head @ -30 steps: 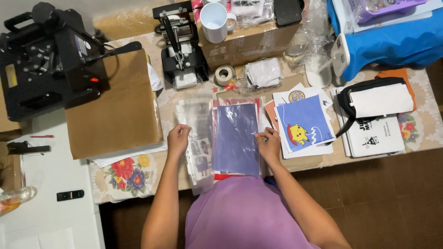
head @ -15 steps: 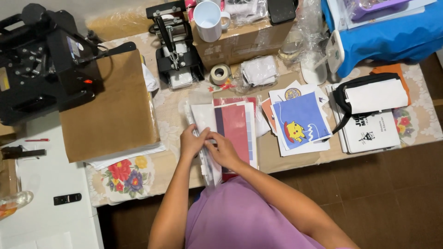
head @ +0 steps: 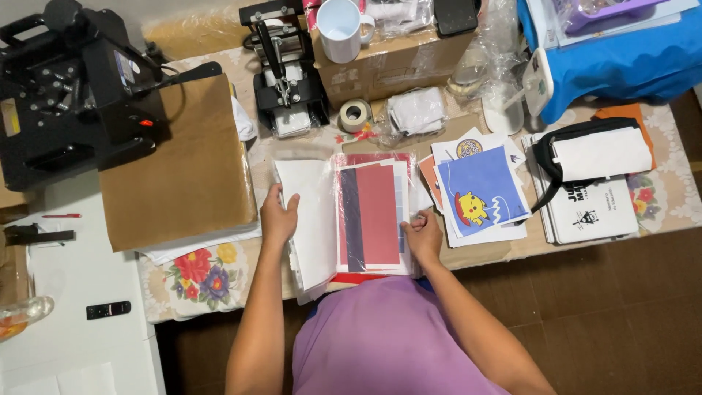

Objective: The person organizes items on a table, then uses scissors to cut a printed image of Pikachu from a sheet of paper. They trim the edges of the image and cut away the surrounding white border.

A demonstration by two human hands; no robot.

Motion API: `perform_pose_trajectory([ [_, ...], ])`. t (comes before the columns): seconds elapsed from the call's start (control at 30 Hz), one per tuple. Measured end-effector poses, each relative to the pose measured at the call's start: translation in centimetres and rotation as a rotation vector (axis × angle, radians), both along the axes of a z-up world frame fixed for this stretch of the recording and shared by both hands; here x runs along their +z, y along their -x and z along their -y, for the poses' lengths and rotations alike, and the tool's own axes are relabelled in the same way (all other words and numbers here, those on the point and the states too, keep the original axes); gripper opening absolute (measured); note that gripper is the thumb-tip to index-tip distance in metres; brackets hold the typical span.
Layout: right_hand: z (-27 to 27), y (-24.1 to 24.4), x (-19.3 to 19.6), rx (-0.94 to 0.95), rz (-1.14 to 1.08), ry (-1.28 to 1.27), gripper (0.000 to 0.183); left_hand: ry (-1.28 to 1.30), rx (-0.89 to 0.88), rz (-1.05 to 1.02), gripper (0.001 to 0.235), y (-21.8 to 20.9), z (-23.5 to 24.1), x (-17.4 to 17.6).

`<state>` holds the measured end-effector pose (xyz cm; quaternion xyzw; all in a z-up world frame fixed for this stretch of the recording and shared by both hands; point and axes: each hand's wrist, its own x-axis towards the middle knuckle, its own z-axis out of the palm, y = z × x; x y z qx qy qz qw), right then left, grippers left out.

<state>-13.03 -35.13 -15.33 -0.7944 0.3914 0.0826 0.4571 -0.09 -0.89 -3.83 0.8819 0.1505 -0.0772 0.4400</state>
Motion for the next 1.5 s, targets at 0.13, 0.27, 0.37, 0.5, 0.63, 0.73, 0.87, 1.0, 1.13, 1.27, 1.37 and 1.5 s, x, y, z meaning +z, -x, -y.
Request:
perform_pose_trajectory([
  [0.13, -0.4, -0.1, -2.6, -0.031, -0.017, 0.018, 0.04, 0.07, -0.033, 0.009, 0.076, 2.6, 4.1, 10.0],
  [0.27, -0.9, 0.0, -2.6, -0.032, 0.034, 0.171, 0.03, -0.033, -0.196, 0.118, 0.047, 2.6, 3.0, 2.8],
  [0.37, -3.1, -0.2, -0.8, -0.097, 0.123, 0.099, 0.031, -0.087, -0.271, 0.122, 0.034, 2.5, 3.1, -2.9],
  [0.5, -8.1, -0.3, 4.9, 0.042, 0.334, 0.067, 0.043, 0.062, -0.273, 0.006, 0.033, 2.8, 5.9, -5.3],
  [0.63, -12.5, -0.2, 6.8, 0.225, 0.54, 0.173, 0.049, 0.086, -0.305, -0.042, 0.064, 3.4, 8.2, -4.7],
  [0.73, -14.2, 0.1, 6.6, 0.313, 0.648, 0.154, 0.052, 0.061, -0.307, -0.013, 0.042, 2.9, 8.0, -6.0],
  [0.87, -13.4, 0.7, 7.2, 0.327, 0.63, 0.042, 0.058, 0.072, -0.163, -0.005, 0.031, 2.1, 5.4, -8.2],
  [1.0, -11.9, 2.0, 7.9, 0.286, 0.448, -0.037, 0.083, 0.276, 0.028, -0.121, 0.05, 1.8, 3.8, -5.3],
  [1.13, -11.3, 2.3, 6.9, 0.267, 0.359, -0.154, 0.095, 0.367, 0.085, -0.151, 0.056, 0.7, 2.5, -10.2],
  [1.27, -11.4, 2.5, 7.2, 0.204, 0.307, -0.354, 0.107, 0.451, 0.096, -0.186, 0.046, 0.7, 1.7, -10.0],
  [1.37, -12.6, 2.2, 8.8, 0.265, 0.294, -0.38, 0.112, 0.54, 0.054, -0.232, 0.04, 1.1, 1.5, -8.8],
  [1.5, -13.9, 1.5, 6.6, 0.369, 0.291, -0.238, 0.102, 0.518, -0.03, -0.255, 0.041, 1.9, 1.6, -7.0],
])
